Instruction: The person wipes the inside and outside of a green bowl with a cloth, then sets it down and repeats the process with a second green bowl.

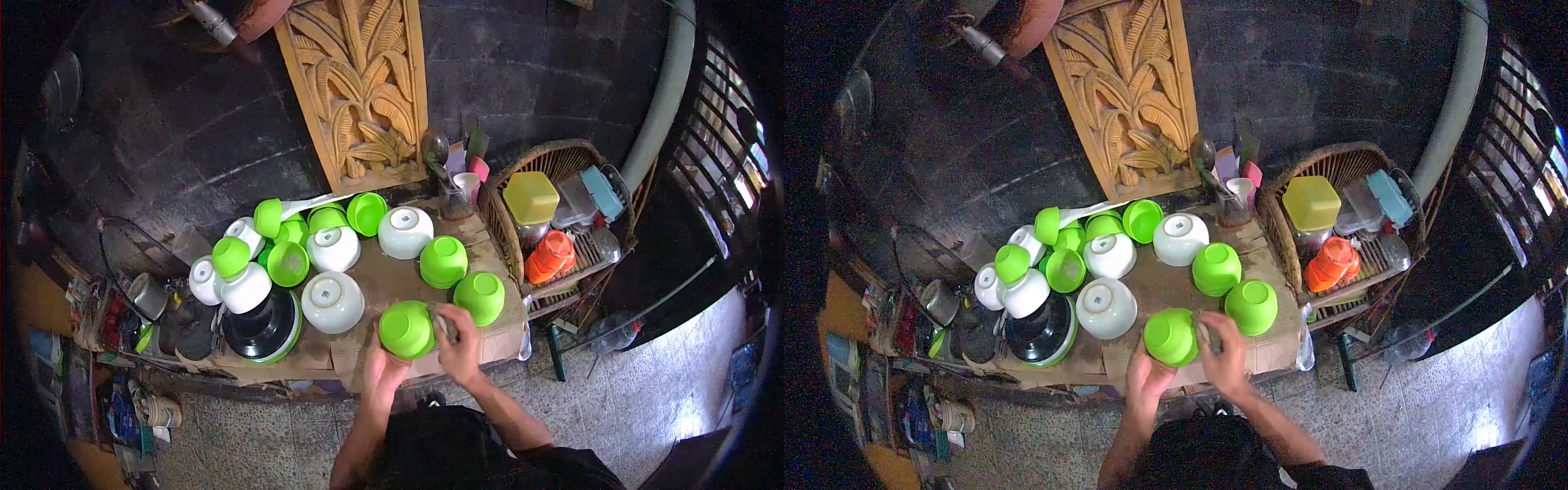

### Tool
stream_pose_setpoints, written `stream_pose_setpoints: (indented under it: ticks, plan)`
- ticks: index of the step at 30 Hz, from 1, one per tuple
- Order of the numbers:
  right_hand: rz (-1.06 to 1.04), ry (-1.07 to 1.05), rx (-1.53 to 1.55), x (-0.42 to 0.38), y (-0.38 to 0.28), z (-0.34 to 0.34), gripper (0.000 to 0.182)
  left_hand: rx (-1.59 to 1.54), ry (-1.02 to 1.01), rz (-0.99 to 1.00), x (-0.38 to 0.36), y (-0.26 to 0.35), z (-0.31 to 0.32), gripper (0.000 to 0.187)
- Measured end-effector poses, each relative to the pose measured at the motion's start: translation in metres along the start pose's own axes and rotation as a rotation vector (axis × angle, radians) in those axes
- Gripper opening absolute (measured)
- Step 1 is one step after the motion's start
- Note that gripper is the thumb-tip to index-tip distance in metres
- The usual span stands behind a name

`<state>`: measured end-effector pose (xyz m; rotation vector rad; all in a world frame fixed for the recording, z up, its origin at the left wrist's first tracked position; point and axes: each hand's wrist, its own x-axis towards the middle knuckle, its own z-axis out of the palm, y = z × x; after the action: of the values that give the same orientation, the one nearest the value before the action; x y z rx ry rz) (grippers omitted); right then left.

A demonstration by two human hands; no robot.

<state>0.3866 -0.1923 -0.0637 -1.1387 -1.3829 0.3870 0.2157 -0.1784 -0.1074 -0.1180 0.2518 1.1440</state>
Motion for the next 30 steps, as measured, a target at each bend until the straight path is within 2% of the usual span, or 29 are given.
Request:
stream_pose_setpoints:
  ticks: [5, 7, 8, 10, 11, 12, 14, 15, 17, 19, 20, 23, 25, 28, 29, 30]
  plan:
    - [-0.186, 0.018, -0.19, -0.021, -0.003, 0.001, 0.036, -0.107, -0.026, -0.034, 0.001, 0.0, 0.002, 0.042]
    - [-0.333, -0.086, -0.271, -0.027, -0.005, -0.005, 0.041, -0.022, 0.06, 0.053, 0.004, 0.0, 0.002, 0.043]
    - [-0.414, -0.169, -0.286, -0.035, 0.01, -0.007, 0.051, -0.021, 0.059, 0.051, 0.004, -0.001, 0.002, 0.043]
    - [-0.466, -0.24, -0.29, -0.034, 0.005, -0.01, 0.051, 0.222, 0.075, 0.25, -0.005, -0.011, 0.014, 0.044]
    - [-0.517, -0.31, -0.297, -0.032, 0.003, -0.012, 0.051, 0.223, 0.071, 0.245, -0.006, -0.018, 0.021, 0.044]
    - [-0.52, -0.307, -0.299, -0.029, 0.001, -0.013, 0.051, 0.346, 0.131, 0.346, -0.008, -0.024, 0.028, 0.044]
    - [-0.549, -0.433, -0.292, -0.021, -0.001, -0.014, 0.055, 0.533, 0.248, 0.511, -0.01, -0.041, 0.042, 0.045]
    - [-0.562, -0.495, -0.29, -0.017, -0.003, -0.016, 0.057, 0.534, 0.245, 0.509, -0.007, -0.045, 0.038, 0.045]
    - [-0.558, -0.481, -0.273, -0.007, -0.007, -0.016, 0.058, 0.612, 0.314, 0.572, -0.002, -0.045, 0.027, 0.044]
    - [-0.436, -0.368, -0.174, 0.0, -0.004, -0.013, 0.048, 0.708, 0.274, 0.578, -0.01, -0.04, 0.036, 0.043]
    - [-0.442, -0.369, -0.172, 0.002, -0.005, -0.012, 0.048, 0.722, 0.279, 0.567, -0.013, -0.039, 0.04, 0.043]
    - [-0.157, -0.184, -0.064, 0.006, -0.013, -0.007, 0.041, 0.7, 0.266, 0.535, -0.013, -0.034, 0.037, 0.046]
    - [-0.173, -0.176, -0.07, -0.003, -0.008, -0.002, 0.038, 0.388, 0.213, 0.401, -0.008, -0.032, 0.024, 0.049]
    - [-0.332, -0.366, -0.152, -0.023, -0.004, -0.004, 0.041, 0.399, 0.164, 0.374, -0.006, -0.027, 0.015, 0.05]
    - [-0.331, -0.369, -0.148, -0.026, -0.005, -0.002, 0.041, 0.398, 0.168, 0.377, -0.008, -0.026, 0.014, 0.05]
    - [-0.435, -0.388, -0.166, -0.028, -0.007, -0.001, 0.041, 0.519, 0.113, 0.397, -0.011, -0.027, 0.022, 0.05]
